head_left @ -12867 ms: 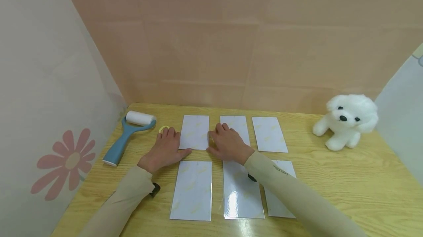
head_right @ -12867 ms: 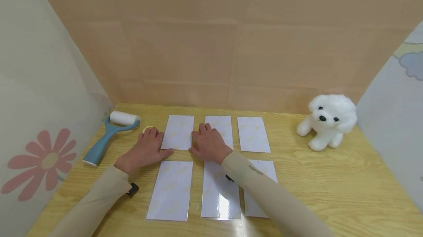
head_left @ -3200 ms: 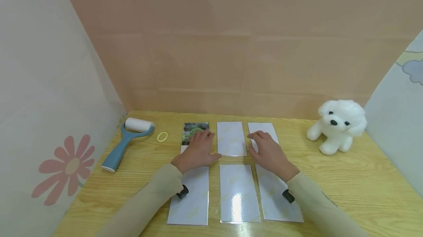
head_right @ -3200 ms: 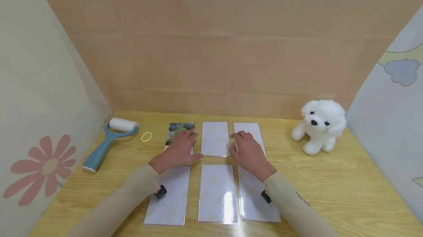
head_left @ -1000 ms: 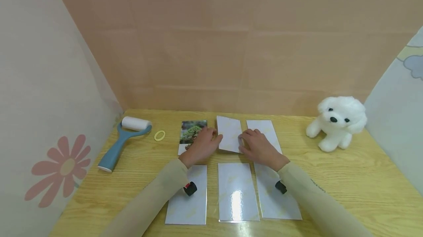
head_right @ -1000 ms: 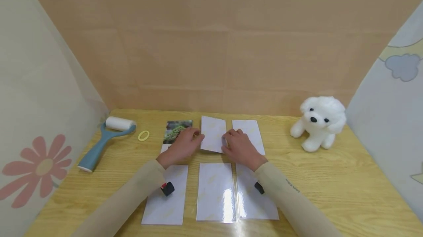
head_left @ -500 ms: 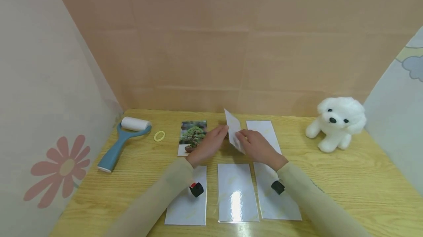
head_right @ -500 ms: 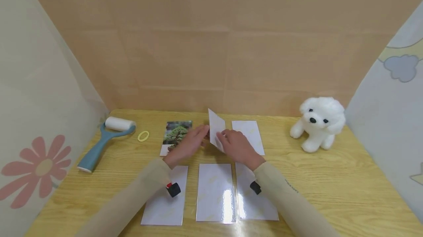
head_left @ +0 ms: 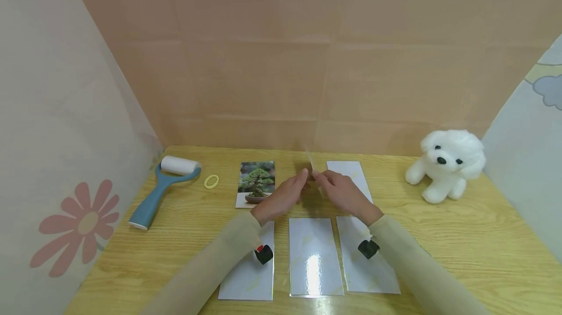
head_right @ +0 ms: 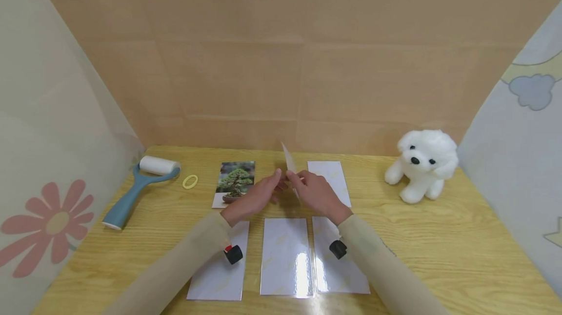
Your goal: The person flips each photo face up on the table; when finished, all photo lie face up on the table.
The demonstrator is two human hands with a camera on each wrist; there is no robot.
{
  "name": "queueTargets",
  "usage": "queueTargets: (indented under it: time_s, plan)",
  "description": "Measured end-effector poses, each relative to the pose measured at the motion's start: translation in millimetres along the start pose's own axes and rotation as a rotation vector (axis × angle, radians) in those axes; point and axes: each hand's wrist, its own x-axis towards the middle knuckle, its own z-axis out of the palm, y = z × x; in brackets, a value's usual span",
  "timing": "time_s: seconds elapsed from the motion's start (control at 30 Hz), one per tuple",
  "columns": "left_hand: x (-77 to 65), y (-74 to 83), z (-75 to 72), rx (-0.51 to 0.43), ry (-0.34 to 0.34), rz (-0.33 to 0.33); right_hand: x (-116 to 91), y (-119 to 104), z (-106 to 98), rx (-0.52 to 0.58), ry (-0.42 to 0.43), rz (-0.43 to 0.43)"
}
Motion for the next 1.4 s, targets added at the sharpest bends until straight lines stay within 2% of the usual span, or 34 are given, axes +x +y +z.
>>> queueTargets:
  time_s: [0.2,0.4,0.57,0.87,1.07,1.27,1.4]
  plan:
    - [3.0,-4.0,0.4,0.016,-0.014,0.029,-2.4,-4.8,-4.2,0.07,0.051,0.004]
    - [5.4,-3.1,0.1,0.075,-0.021,0.039,-4.5,-5.7,-8.2,0.138,0.134,0.004]
    - [4.1,-4.8,-0.6,0.046,-0.035,0.029,-4.8,-3.5,-9.6,0.201,0.198,0.022]
    - [-1.5,-0.9,-4.9,0.087,0.014,0.028,-6.5,-4.0,-6.4,0.264,0.247,0.032]
    - [-2.5,-1.7,-6.3,0.089,0.092,-0.023,-7.6,-4.7,-3.1,0.291,0.262,0.013]
    - [-1.1,-3.6,-8.8,-0.034,0.207,-0.084,-8.0,-4.4,-1.2,0.282,0.296,-0.012]
    - [-0.3,-2.7,-12.6,-0.09,0.264,-0.095,-8.6,-4.1,-1.2,0.27,0.324,-0.029]
